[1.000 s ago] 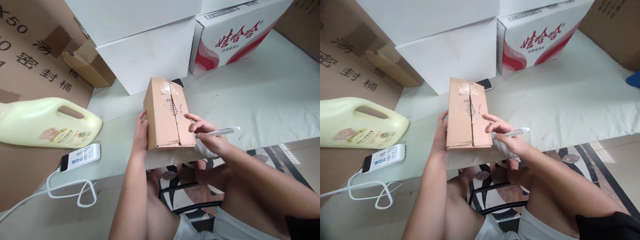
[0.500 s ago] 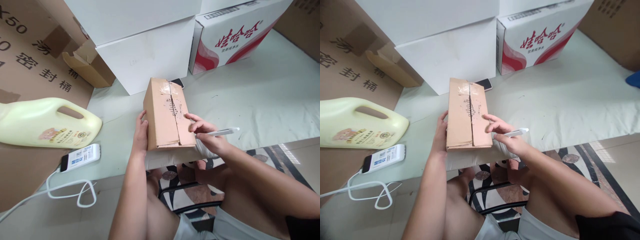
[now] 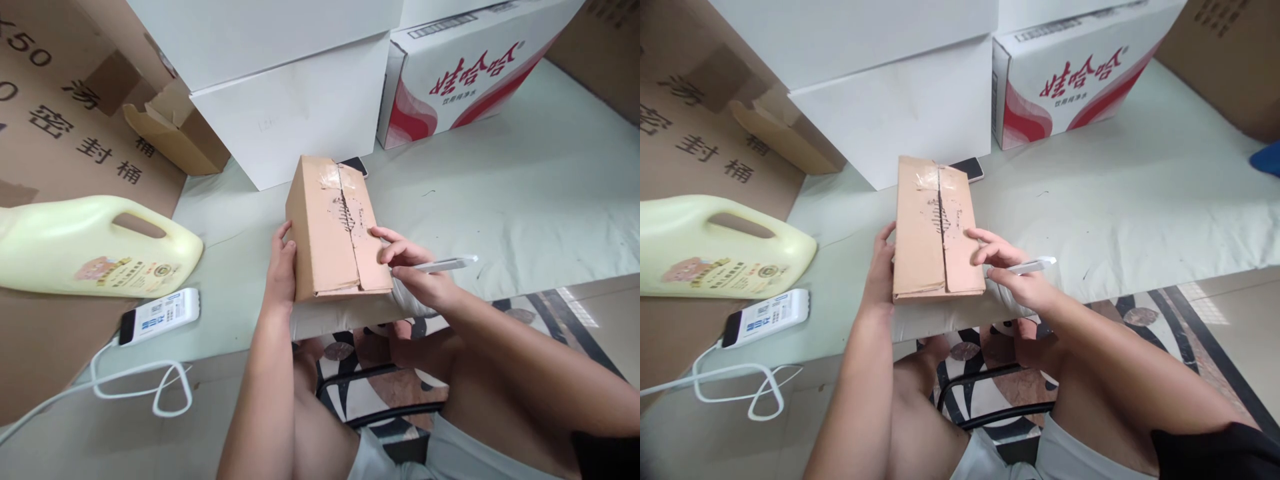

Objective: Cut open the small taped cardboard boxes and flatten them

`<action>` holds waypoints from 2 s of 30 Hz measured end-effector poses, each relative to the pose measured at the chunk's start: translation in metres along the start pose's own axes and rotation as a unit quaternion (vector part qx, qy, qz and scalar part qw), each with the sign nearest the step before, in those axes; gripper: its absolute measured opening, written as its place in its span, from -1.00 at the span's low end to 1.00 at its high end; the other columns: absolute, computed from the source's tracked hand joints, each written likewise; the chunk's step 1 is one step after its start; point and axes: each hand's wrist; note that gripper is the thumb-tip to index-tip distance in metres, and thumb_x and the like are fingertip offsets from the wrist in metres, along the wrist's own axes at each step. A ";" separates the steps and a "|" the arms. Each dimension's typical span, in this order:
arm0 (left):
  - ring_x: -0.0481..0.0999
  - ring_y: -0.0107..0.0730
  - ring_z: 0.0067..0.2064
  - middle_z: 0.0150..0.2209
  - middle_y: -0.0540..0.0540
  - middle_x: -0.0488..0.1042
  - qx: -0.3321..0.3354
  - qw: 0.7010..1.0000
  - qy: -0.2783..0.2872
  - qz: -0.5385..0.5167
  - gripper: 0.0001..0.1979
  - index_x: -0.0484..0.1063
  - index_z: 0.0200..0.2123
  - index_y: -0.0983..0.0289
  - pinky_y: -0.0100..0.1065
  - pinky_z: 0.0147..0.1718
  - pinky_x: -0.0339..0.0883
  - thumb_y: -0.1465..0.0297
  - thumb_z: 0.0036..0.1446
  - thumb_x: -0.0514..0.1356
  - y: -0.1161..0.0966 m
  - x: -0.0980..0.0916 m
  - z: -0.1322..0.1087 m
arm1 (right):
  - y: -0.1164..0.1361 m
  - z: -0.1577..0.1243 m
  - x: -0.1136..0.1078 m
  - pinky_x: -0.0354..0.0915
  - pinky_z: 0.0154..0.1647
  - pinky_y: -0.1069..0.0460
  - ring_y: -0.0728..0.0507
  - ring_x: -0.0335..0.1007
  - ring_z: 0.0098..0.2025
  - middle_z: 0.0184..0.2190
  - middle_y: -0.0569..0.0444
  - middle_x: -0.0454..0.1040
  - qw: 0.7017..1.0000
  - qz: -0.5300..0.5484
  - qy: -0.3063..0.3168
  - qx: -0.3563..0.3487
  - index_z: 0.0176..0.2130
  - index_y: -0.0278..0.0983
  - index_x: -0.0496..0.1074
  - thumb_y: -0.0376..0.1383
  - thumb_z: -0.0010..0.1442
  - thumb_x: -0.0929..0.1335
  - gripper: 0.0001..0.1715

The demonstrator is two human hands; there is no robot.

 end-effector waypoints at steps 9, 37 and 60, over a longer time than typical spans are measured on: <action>0.53 -0.22 -0.11 -0.05 0.09 0.47 0.014 1.000 -0.003 -0.004 -0.44 0.35 0.20 0.07 -0.30 -0.19 0.45 0.08 0.15 0.23 0.001 0.002 -0.004 | 0.003 0.002 0.002 0.33 0.29 -0.19 -0.23 0.12 0.49 0.29 0.14 0.43 1.000 -0.013 -0.013 0.005 -0.18 -0.04 0.54 -0.25 0.31 0.42 -0.92; 0.56 -0.16 -0.05 0.02 0.13 0.47 0.011 1.000 0.001 -0.008 -0.41 0.32 0.22 0.07 -0.26 -0.18 0.48 0.05 0.15 0.24 0.001 0.002 -0.007 | 0.008 0.004 0.004 0.38 0.24 -0.18 -0.25 0.12 0.49 0.22 0.02 0.47 0.998 -0.066 -0.024 0.008 -0.24 -0.09 0.47 -0.10 0.30 0.43 -0.86; 0.40 0.04 0.31 0.31 0.10 0.37 0.025 0.999 0.034 -0.029 -0.27 0.19 0.30 -0.02 -0.10 0.14 0.44 -0.11 0.14 0.26 0.012 0.005 -0.017 | 0.010 0.005 0.000 0.28 0.37 -0.27 -0.27 0.09 0.50 0.27 0.12 0.43 0.995 -0.086 -0.036 0.024 -0.26 -0.08 0.40 -0.03 0.28 0.43 -0.78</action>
Point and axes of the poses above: each hand's wrist, its own z-axis towards the middle knuckle, its own x-axis out of the palm, y = z × x
